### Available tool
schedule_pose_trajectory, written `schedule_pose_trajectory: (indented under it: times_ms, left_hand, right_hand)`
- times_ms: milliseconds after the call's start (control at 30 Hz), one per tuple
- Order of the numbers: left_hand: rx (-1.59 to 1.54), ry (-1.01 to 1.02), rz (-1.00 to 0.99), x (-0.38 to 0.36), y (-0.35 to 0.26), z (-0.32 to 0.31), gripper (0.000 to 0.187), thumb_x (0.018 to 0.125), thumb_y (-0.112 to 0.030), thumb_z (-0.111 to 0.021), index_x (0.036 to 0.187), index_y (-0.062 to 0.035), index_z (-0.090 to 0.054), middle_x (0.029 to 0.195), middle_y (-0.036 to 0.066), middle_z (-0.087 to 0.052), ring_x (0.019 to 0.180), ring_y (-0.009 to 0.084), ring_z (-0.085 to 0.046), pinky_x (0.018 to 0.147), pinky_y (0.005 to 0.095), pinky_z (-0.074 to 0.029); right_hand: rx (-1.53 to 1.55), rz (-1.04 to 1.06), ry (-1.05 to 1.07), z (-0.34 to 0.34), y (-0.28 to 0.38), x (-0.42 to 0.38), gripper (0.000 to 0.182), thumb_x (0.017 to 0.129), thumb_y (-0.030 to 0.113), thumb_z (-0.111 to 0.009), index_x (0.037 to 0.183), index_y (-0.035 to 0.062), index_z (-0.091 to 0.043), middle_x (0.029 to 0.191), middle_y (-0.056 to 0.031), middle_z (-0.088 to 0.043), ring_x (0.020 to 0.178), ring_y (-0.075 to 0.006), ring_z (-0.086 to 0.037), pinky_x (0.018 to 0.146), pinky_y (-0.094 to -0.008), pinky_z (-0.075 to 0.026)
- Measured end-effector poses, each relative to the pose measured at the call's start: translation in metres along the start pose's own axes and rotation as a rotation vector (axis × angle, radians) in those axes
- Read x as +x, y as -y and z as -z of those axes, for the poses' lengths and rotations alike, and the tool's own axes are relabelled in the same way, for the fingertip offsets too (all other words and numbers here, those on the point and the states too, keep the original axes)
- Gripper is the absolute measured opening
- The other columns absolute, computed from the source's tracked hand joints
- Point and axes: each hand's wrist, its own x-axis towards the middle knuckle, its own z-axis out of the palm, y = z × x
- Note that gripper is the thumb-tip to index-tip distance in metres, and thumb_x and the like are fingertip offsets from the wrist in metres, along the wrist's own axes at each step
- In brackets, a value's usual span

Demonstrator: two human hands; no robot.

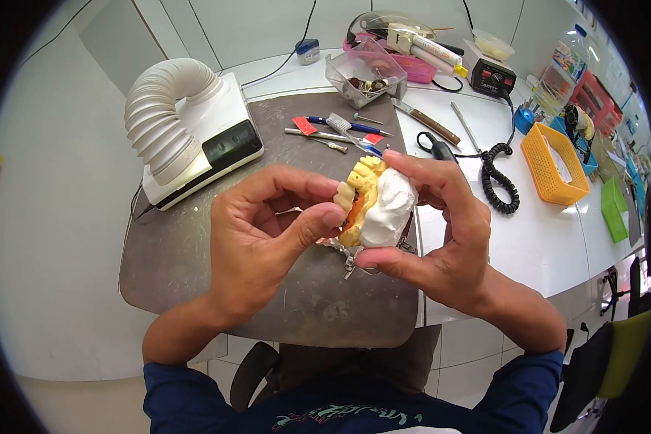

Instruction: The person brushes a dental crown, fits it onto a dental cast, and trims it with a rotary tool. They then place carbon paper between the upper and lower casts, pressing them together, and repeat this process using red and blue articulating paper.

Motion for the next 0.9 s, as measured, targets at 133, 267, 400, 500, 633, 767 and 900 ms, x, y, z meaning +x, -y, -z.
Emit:
schedule_pose_trajectory:
  times_ms: [133,267,400,500,633,767,900]
  left_hand:
    - [-0.016,-0.013,-0.015,0.000,0.000,-0.001,0.023,0.089,-0.010,-0.075,0.105,0.0009,-0.063,0.095,0.007,-0.066,0.085,0.0107,-0.066,0.076,0.0250,-0.057]
    - [-0.055,0.045,-0.018,0.000,0.000,0.004,0.018,0.089,-0.002,-0.072,0.105,0.0046,-0.067,0.102,0.013,-0.070,0.094,0.0143,-0.068,0.085,0.0279,-0.058]
    - [0.015,0.029,-0.020,-0.002,-0.003,0.002,0.018,0.088,0.000,-0.072,0.105,0.0051,-0.068,0.103,0.013,-0.069,0.094,0.0152,-0.068,0.085,0.0283,-0.058]
    - [0.112,0.013,-0.132,-0.002,0.000,0.001,0.019,0.088,0.001,-0.072,0.106,0.0059,-0.068,0.103,0.014,-0.069,0.095,0.0158,-0.068,0.086,0.0282,-0.057]
    - [0.147,0.053,-0.217,-0.001,0.003,0.004,0.020,0.088,0.001,-0.072,0.106,0.0061,-0.068,0.104,0.015,-0.068,0.097,0.0162,-0.067,0.088,0.0291,-0.057]
    - [0.100,0.076,-0.075,0.000,-0.002,0.009,0.021,0.088,0.001,-0.072,0.108,0.0055,-0.070,0.106,0.014,-0.068,0.098,0.0157,-0.066,0.092,0.0294,-0.055]
    - [0.135,0.061,-0.013,0.000,-0.009,0.004,0.017,0.090,-0.003,-0.071,0.105,0.0048,-0.068,0.096,0.010,-0.065,0.087,0.0137,-0.065,0.079,0.0268,-0.056]
  right_hand:
    - [0.009,-0.015,0.006,0.000,0.000,0.000,0.094,0.062,0.038,-0.093,0.133,-0.0048,-0.050,0.115,-0.0133,-0.065,0.101,-0.0158,-0.066,0.088,-0.0305,-0.054]
    - [0.009,-0.023,0.015,0.000,0.000,-0.001,0.093,0.063,0.037,-0.093,0.134,-0.0047,-0.049,0.118,-0.0137,-0.063,0.103,-0.0165,-0.065,0.090,-0.0308,-0.053]
    - [0.010,-0.007,0.011,-0.001,-0.001,-0.002,0.094,0.063,0.036,-0.093,0.135,-0.0045,-0.048,0.123,-0.0140,-0.061,0.107,-0.0172,-0.064,0.092,-0.0310,-0.053]
    - [0.010,-0.001,0.029,0.000,-0.002,-0.003,0.095,0.063,0.036,-0.093,0.135,-0.0044,-0.048,0.126,-0.0141,-0.060,0.108,-0.0173,-0.064,0.092,-0.0309,-0.053]
    - [-0.001,-0.019,0.028,0.000,-0.001,-0.004,0.095,0.062,0.036,-0.093,0.135,-0.0045,-0.048,0.126,-0.0135,-0.060,0.108,-0.0172,-0.063,0.093,-0.0310,-0.052]
    - [0.039,-0.032,0.012,-0.001,0.000,-0.003,0.095,0.062,0.037,-0.093,0.135,-0.0046,-0.048,0.125,-0.0131,-0.060,0.108,-0.0165,-0.063,0.093,-0.0309,-0.052]
    - [0.032,-0.055,0.040,0.002,0.001,-0.003,0.096,0.063,0.039,-0.092,0.136,-0.0046,-0.047,0.125,-0.0130,-0.061,0.108,-0.0160,-0.063,0.093,-0.0306,-0.051]
